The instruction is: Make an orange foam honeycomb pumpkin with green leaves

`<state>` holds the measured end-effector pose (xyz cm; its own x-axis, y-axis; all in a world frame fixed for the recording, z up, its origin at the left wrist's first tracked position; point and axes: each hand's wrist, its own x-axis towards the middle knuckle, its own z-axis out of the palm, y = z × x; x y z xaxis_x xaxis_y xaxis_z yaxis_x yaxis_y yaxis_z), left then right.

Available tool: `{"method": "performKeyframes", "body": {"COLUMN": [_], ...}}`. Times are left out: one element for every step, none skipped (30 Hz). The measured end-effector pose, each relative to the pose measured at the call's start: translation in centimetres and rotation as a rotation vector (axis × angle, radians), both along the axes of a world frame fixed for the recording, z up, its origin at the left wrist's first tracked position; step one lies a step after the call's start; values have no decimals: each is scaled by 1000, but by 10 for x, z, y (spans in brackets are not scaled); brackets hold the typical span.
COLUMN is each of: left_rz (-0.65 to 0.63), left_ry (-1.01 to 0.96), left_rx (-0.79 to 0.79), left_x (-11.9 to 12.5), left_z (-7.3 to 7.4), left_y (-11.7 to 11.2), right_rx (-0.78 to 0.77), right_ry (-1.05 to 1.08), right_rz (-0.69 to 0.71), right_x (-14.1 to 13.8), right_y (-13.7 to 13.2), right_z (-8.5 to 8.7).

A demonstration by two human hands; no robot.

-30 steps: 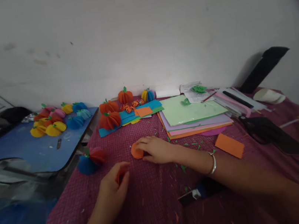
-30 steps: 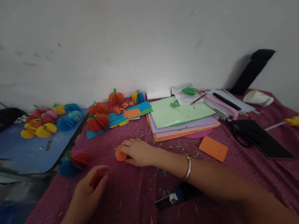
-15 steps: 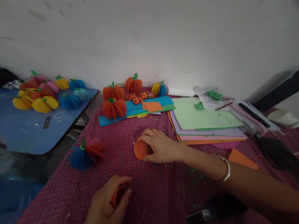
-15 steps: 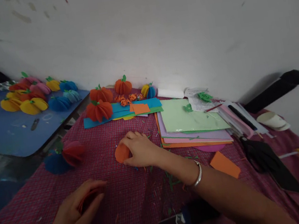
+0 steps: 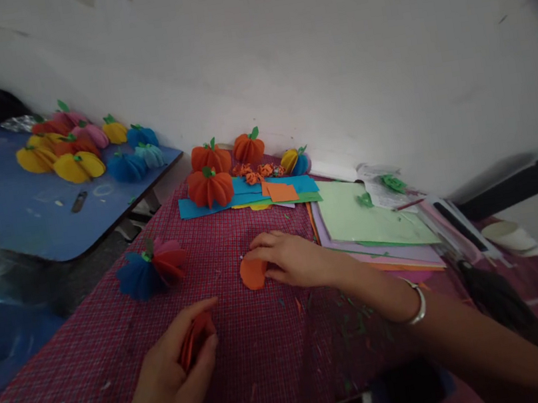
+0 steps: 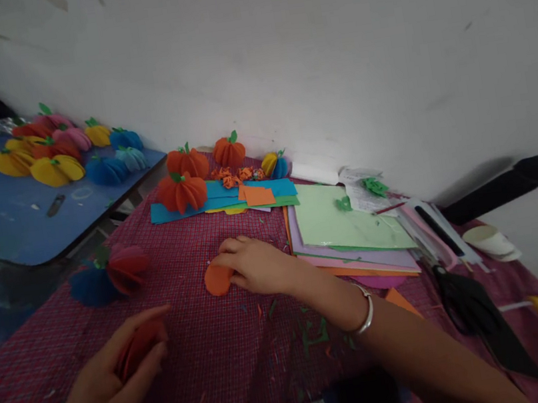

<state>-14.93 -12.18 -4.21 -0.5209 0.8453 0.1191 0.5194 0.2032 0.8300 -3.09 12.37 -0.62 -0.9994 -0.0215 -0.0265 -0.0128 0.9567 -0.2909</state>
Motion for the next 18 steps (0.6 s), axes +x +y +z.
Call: {"method": "performKeyframes", "body": {"left_rz": [-4, -10, -18, -26, -32, -38, -46, -57, -66, -72, -76, -78, -77, -77, -78, -82, -83, -85], "left_ry": [12, 25, 36, 41, 42, 40, 35, 29, 25, 22, 19, 15, 12, 9, 5, 1, -1, -1], "left_rx": [2, 4, 3, 1, 0, -2, -3, -6, -8, -9, -11, -11, -9, -9, -12, -15, -17, -17], "left_x": [0, 0, 0, 0, 0, 1, 1, 1, 1, 2, 2, 2, 3, 3, 3, 3, 3, 4], "left_z": [-1, -2, -3, -5, -6, -7, -8, -8, -8, -7, -6, -5, -4, -4, -4, -4, -4, -5], "left_y": [0, 0, -1, -1, -2, -3, -4, -4, -4, -4, -3, -2, -1, -1, 0, 0, 0, 0], "right_rx": [20, 33, 43, 52, 60, 69, 79, 93, 111, 131, 151, 165, 170, 162, 146, 128, 114, 109], "right_ry": [-20, -38, -55, -71, -85, -94, -100, -102, -102, -96, -85, -71, -55, -45, -43, -49, -61, -75], "right_rz": [27, 50, 68, 82, 90, 95, 99, 104, 111, 117, 122, 124, 127, 134, 142, 154, 167, 179], "right_x": [-2, -4, -6, -8, -9, -11, -12, -13, -14, -14, -13, -12, -10, -9, -7, -6, -5, -5], "right_y": [1, 2, 2, 3, 3, 3, 3, 2, 2, 1, 1, 0, 0, -1, -1, -2, -3, -4], "right_z": [2, 5, 7, 8, 10, 10, 10, 9, 7, 5, 3, 2, 0, 0, 1, 2, 4, 6]}}
